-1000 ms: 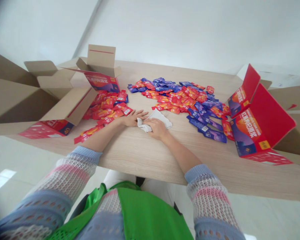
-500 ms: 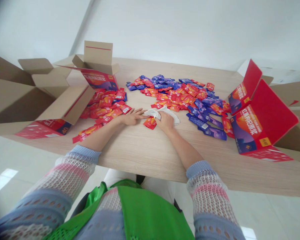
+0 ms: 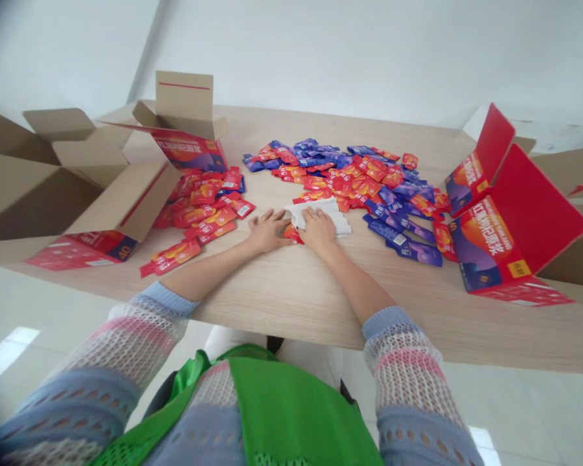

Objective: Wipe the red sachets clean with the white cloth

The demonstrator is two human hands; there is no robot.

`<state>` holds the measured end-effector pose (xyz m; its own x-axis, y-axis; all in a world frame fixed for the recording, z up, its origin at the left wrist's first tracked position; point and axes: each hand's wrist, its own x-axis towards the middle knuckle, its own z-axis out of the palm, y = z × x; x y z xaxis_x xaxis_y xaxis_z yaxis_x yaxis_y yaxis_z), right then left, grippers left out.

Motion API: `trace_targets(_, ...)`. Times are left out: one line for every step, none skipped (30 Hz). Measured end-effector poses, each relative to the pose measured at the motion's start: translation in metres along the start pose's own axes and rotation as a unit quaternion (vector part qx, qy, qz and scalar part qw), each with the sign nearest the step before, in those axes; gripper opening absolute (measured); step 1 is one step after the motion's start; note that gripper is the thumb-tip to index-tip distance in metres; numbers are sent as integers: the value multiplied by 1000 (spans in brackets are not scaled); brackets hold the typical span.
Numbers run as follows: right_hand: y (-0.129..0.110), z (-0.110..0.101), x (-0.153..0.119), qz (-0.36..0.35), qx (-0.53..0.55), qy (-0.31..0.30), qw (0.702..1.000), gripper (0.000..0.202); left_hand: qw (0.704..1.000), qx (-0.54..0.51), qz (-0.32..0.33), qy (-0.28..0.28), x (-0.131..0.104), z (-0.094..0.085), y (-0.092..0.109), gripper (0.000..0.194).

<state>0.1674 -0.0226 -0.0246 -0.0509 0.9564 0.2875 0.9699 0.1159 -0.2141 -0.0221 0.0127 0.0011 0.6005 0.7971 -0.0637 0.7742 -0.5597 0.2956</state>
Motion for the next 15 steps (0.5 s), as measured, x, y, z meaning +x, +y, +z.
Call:
trace_targets(0,1,0,6,-5,9,1000,55,1000,-2,-5,11,-2,2,3,82)
trace_targets(0,3,0,14,-8,18,1000,55,1000,-2,-8,16,-3,3,6,82)
trace_targets(0,5,0,22,-10,25,999,55,1000,2,-11,20,-5,3,8,83)
trace_targets(0,6,0,30,-11,31,999,55,999,8,-15,28,-8,4,11,82)
trace_targets(0,7,0,37,-11,35,999,56,999,17,-21,37,-12,5,14,81)
trace_targets(0,7,0,42,-10,38,998,56,998,27,-26,48,-17,7,18,78)
trace_targets(0,7,0,47,-9,41,998,56,997,39,-33,60,-22,9,23,76)
trace_targets(1,6,-1,49,-6,43,998,56,995,50,-38,71,-27,11,28,73)
trace_targets(1,5,-1,48,1,45,998,55,994,61,-42,74,-33,13,32,70)
trace_targets(1,3,-2,41,12,46,998,54,994,70,-43,71,-39,14,37,66)
trace_targets(0,1,-3,29,25,48,998,53,994,77,-43,63,-44,15,41,63)
trace_targets(-1,-1,-4,10,40,49,998,52,994,81,-41,52,-50,14,44,59)
trace_targets(-3,-3,-6,-13,53,46,997,53,995,84,-40,42,-55,13,46,56)
trace_targets(-5,-5,-8,-37,62,40,997,55,995,87,-41,35,-60,12,48,55)
trace_targets(-9,-6,-9,-58,66,33,996,56,994,92,-45,34,-64,11,48,55)
